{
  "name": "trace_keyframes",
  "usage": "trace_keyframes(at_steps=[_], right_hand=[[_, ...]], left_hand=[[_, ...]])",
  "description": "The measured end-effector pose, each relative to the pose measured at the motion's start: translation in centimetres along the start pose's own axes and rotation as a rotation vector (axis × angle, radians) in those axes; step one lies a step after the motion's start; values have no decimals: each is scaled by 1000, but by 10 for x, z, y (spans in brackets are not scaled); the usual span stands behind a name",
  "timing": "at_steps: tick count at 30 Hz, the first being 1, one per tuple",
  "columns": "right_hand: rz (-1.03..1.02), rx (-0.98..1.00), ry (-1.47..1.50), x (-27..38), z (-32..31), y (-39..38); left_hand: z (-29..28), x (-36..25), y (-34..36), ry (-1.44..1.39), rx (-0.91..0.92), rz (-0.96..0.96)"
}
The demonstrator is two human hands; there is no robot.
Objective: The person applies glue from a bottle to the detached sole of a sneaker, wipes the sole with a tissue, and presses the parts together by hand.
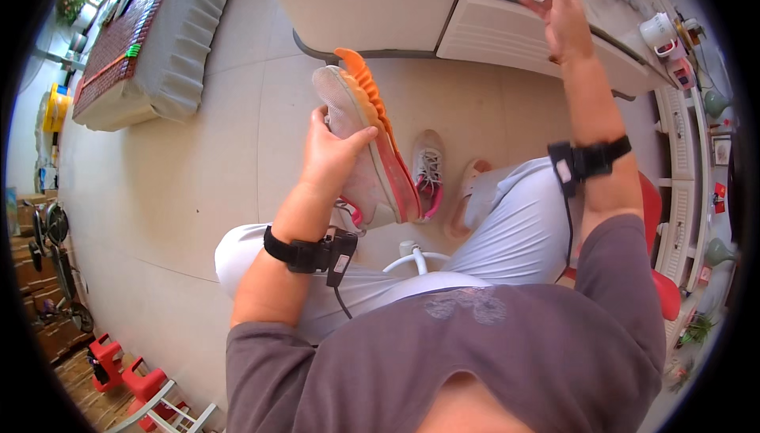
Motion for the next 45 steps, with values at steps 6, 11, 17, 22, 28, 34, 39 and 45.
trace_keyframes(at_steps=[6,11,17,22,28,34,39,45], right_hand=[[443,552,652,27,140,-142],[291,623,266,0,162,-177],[450,550,311,1,146,-171],[183,546,9,3,133,-157],[103,571,-228,6,123,-151],[183,592,-282,-18,119,-147],[270,694,-321,-27,125,-152],[282,651,-306,-26,124,-157]], left_hand=[[7,-3,-4,-20,45,28],[13,-1,-9,-212,155,28],[3,11,-11,-555,168,-49],[3,16,-6,-632,255,-50],[10,26,-4,-657,240,-133],[23,28,-5,-682,246,-222],[23,33,-8,-646,239,-280],[20,33,-11,-530,191,-227]])
Point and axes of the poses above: each hand's wrist, its own y-axis towards the middle knuckle, its own z-axis out of the palm, x = y × z, the point moved 8 cm from there along y, towards the middle knuckle, and after that the axes turned 12 degrees about -y, right-handed, at the moved point
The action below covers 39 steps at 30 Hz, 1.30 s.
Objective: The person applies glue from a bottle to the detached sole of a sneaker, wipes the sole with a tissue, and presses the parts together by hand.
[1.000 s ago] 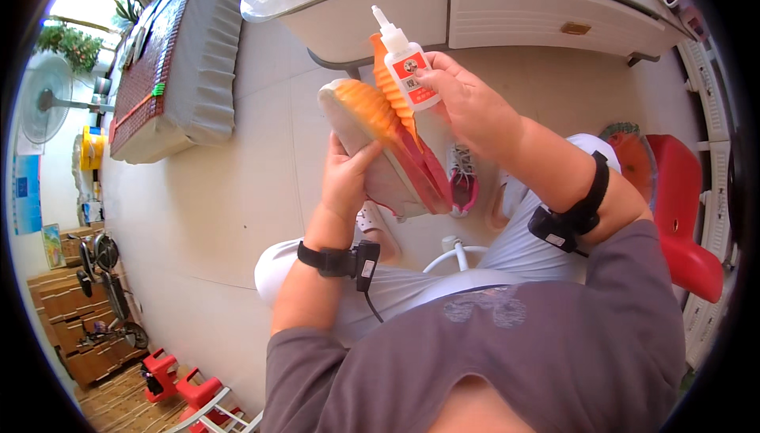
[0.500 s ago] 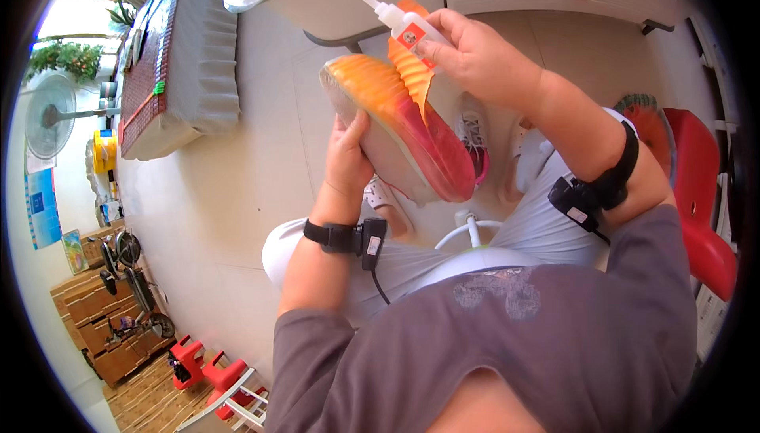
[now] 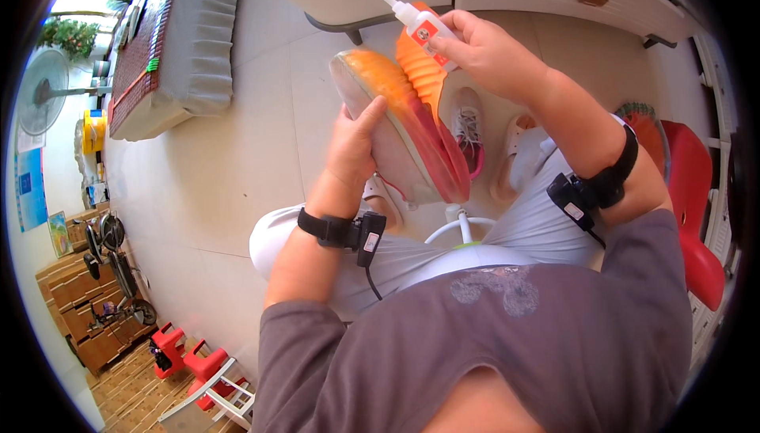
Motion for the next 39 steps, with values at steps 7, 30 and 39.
trace_keyframes(at_steps=[7,30,39], right_hand=[[-31,27,76,11,4,-6],[-133,-19,25,40,-8,-19],[-62,-23,71,26,-3,-16]], left_hand=[[6,-6,-5,6,23,21],[-4,-10,2,-20,172,62],[1,-15,3,-78,51,151]])
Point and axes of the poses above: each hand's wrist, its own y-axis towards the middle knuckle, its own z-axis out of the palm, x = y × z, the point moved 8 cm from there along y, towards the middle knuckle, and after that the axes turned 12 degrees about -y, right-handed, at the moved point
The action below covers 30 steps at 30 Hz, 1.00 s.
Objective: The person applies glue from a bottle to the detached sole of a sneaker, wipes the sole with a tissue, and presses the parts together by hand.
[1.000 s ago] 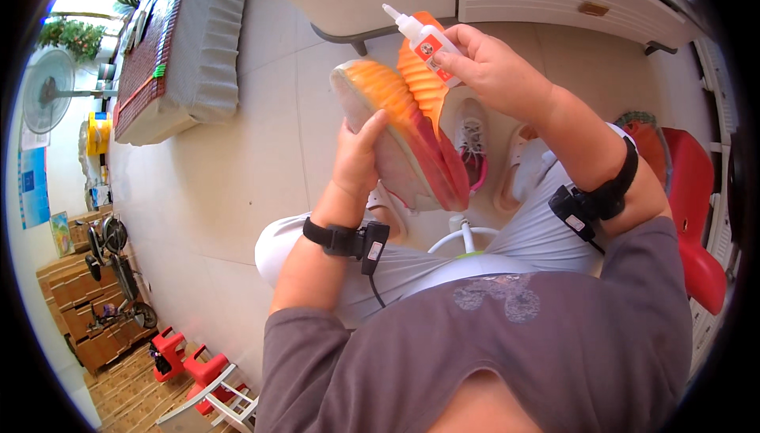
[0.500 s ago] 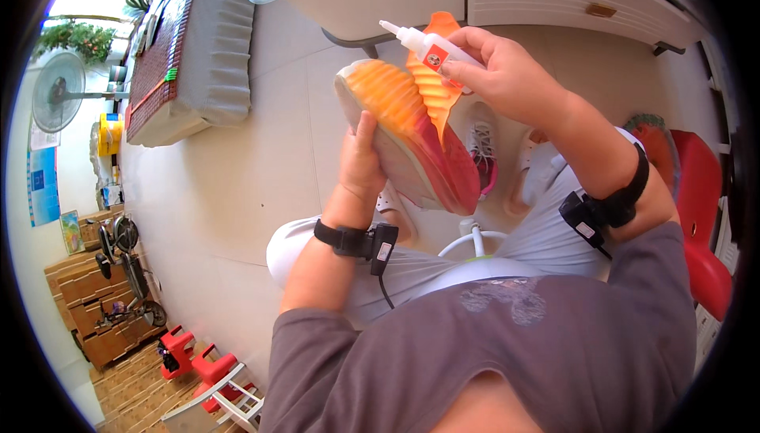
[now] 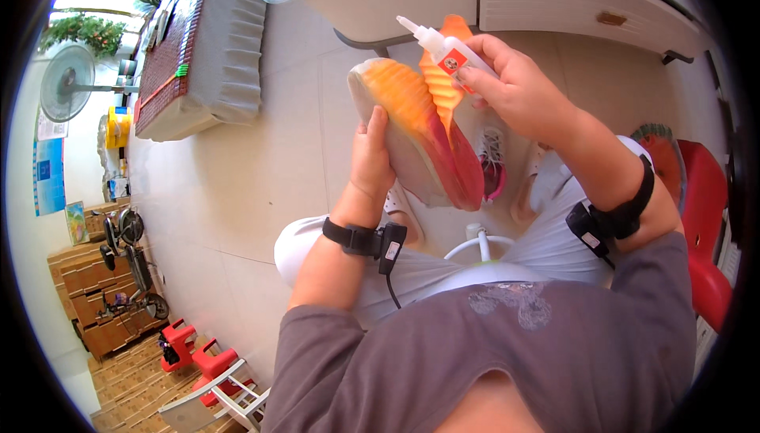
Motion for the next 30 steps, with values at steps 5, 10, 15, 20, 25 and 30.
trace_keyframes(at_steps=[5,10,15,20,25,30], right_hand=[[127,-20,139,-24,9,7],[192,-2,261,-38,12,11],[157,-38,320,-29,-1,18],[-32,-144,315,-7,-31,26],[-239,-482,10,25,-102,37],[-295,-711,-138,32,-180,77]], left_hand=[[-11,11,0,121,-151,-62],[-34,13,5,77,-275,-56],[-36,8,7,27,-341,-48],[-37,5,7,-13,-303,-13],[-19,-3,-3,-2,-265,40],[-21,-8,-2,-45,-191,59]])
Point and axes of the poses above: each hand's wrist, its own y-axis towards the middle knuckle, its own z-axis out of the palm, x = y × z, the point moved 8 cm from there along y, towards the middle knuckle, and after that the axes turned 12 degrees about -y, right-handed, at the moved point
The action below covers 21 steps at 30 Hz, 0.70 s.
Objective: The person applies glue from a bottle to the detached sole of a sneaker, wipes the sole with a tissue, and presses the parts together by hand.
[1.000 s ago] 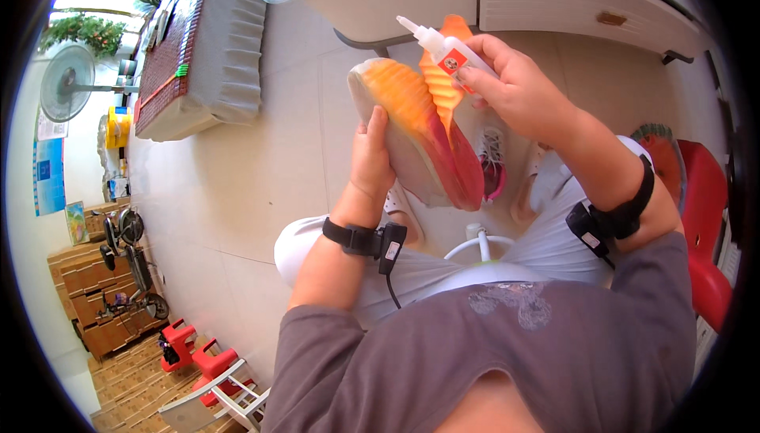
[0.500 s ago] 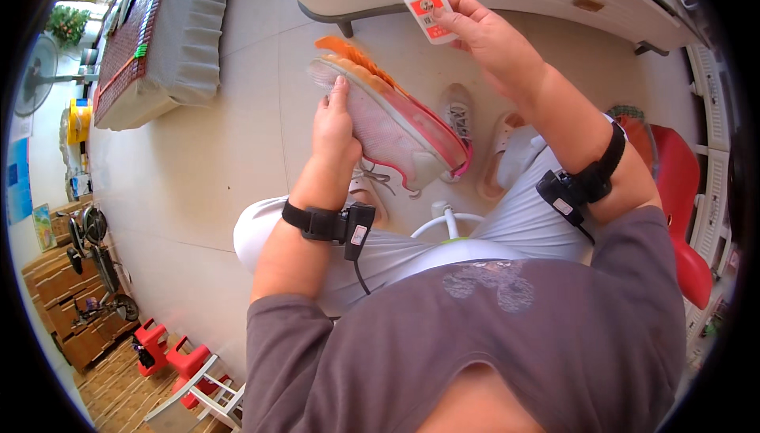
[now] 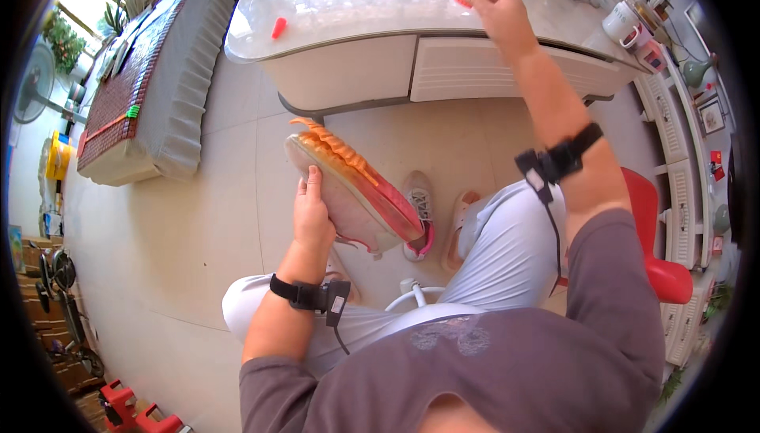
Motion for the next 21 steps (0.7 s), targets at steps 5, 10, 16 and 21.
trace_keyframes(at_steps=[5,10,16,21], right_hand=[[64,-51,-404,-63,-21,43],[176,-66,-600,-77,-16,28],[179,125,-224,-24,8,-40],[139,982,-272,21,101,-214]], left_hand=[[19,-1,0,-67,82,-39],[26,1,-1,-158,232,-105],[37,0,-3,-186,290,-130],[39,-2,-3,-158,288,-104]])
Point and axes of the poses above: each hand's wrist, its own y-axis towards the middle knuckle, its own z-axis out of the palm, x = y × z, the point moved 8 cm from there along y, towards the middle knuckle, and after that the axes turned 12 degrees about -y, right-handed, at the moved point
